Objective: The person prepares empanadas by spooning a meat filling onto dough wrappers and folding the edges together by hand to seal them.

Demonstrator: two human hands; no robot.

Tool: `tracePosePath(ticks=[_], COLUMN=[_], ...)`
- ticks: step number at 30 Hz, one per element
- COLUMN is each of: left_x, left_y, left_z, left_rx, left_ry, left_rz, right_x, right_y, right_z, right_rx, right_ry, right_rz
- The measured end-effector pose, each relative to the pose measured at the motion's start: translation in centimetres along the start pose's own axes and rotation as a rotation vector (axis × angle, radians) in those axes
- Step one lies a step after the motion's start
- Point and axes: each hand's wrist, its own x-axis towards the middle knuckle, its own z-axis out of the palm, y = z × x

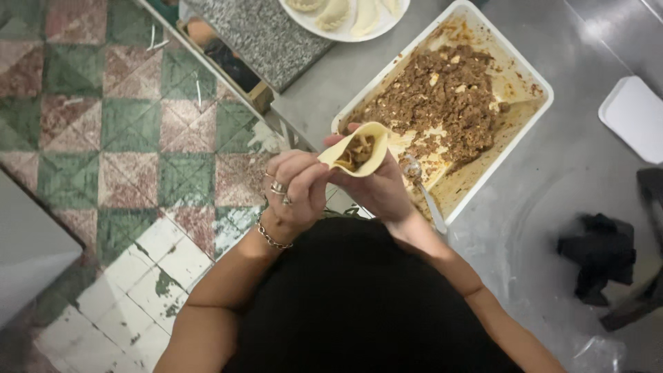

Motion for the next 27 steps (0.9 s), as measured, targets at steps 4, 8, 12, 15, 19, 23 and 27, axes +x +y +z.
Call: tracePosePath(ticks=[4,8,12,15,19,23,27], left_x=[3.1,5.2,7.4,9.7,13.0,14.4,13.3], left_y=[-2.1,-4.9,-7.9,-10.1,-11.9,-11.7,-10.3], left_z=[-1.0,-1.8,-3.0,-2.5,0.1,2.8,7.1], left_rx=[-0.058,-0.181,-0.403,-0.521,-0.528,-0.489,-0.573], left_ry=[-0.064,-0.133,-0.287,-0.437,-0.737,-1.055,-1.302], left_rz=[0.042,0.050,-0.052,-0.004,0.360,0.497,0.644], right_x=[1.7,4.0,4.7,5.3,4.6,1.9,-2.7], right_y=[1.3,1.7,4.8,4.7,4.9,5.2,5.0], right_z=[1.7,4.7,0.4,0.9,-1.0,-4.0,-6.3], right_rx=[-0.096,-0.468,-0.236,-0.289,-0.437,-0.491,-0.615], right_ry=[0.118,0.324,0.213,0.252,0.345,0.459,0.618], right_rz=[-0.093,-0.098,-0.262,-0.328,-0.454,-0.579,-0.602])
